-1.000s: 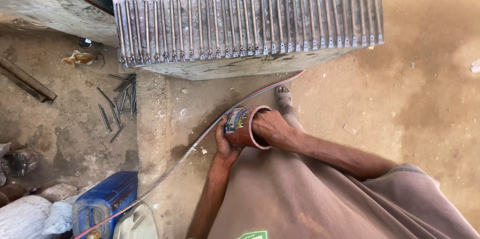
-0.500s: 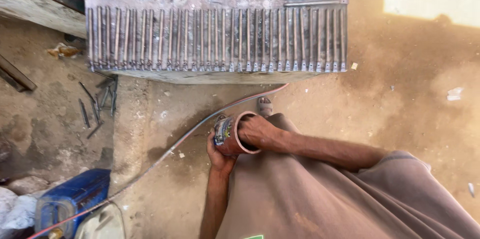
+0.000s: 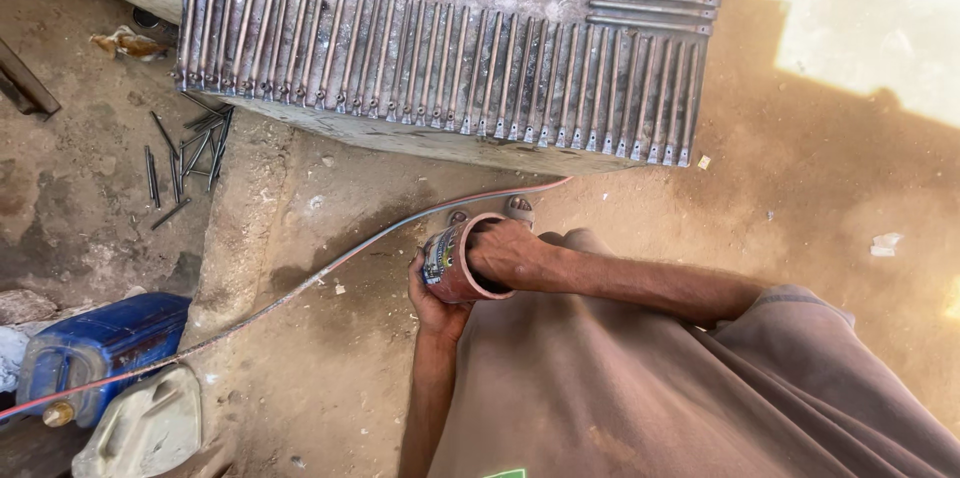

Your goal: The person repeatedly picks small cylindrical fasteners from a container and inserts them into holes on a metal grate. A second person is visible in the background performing welding work on the same structure.

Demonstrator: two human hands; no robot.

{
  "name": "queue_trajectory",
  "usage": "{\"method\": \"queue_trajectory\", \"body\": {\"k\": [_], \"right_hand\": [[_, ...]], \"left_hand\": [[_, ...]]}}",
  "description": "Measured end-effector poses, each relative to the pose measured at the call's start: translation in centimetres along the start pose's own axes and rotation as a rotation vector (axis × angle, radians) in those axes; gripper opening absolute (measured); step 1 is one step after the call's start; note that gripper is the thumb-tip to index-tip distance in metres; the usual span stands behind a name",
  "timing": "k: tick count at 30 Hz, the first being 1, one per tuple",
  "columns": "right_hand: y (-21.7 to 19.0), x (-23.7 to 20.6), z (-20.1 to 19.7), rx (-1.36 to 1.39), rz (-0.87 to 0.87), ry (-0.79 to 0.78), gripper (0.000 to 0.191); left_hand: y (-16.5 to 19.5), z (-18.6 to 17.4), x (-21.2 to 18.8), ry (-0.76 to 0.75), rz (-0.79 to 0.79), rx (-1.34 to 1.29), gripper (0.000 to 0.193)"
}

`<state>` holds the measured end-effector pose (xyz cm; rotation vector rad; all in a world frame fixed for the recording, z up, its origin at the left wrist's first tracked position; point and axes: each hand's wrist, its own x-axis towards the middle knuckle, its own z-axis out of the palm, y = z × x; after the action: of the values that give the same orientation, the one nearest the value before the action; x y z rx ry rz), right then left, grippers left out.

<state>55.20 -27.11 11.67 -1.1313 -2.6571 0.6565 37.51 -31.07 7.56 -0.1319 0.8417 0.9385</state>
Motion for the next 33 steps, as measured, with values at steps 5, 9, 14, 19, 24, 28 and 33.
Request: {"method": "queue_trajectory", "body": {"k": [5,9,14,19,24,28,33], "right_hand": [[-0.7,2.2,-1.0,0.112,-0.058,-0.010,0.025],[-2.0,3.2,-3.9,0.155,0.022,-0.133,0.024],[0.1,1.1,-8.6,0.685,0.401,-0.034,0.035],[3.7,-0.1,-8.6,1.567,0.406,0.363,0.022],[5.9,0.5,-5.9,1.688,0.322,0.415,0.019],[7.8,1.2,-4.2,1.472,0.622,0.424,0.020],[13.5,4.8,-3.2,0.435,0.576,0.344,0.024]], "left_hand": [[2.0,-0.6,-0.1,-0.040,-0.013,0.030,0.064],[3.7,-1.4,0.3,-0.015,-0.040,0.006,0.064],[6.5,-3.4,2.0,-0.155,-0.070,-0.092,0.074],[9.9,-4.5,1.8,-0.094,-0.014,-0.035,0.073],[11.2,-4.3,1.7,-0.091,0.097,-0.025,0.072],[10.7,-5.1,1.0,-0.027,0.062,-0.061,0.071],[10.0,-5.5,1.4,-0.015,0.031,-0.118,0.074]]}}
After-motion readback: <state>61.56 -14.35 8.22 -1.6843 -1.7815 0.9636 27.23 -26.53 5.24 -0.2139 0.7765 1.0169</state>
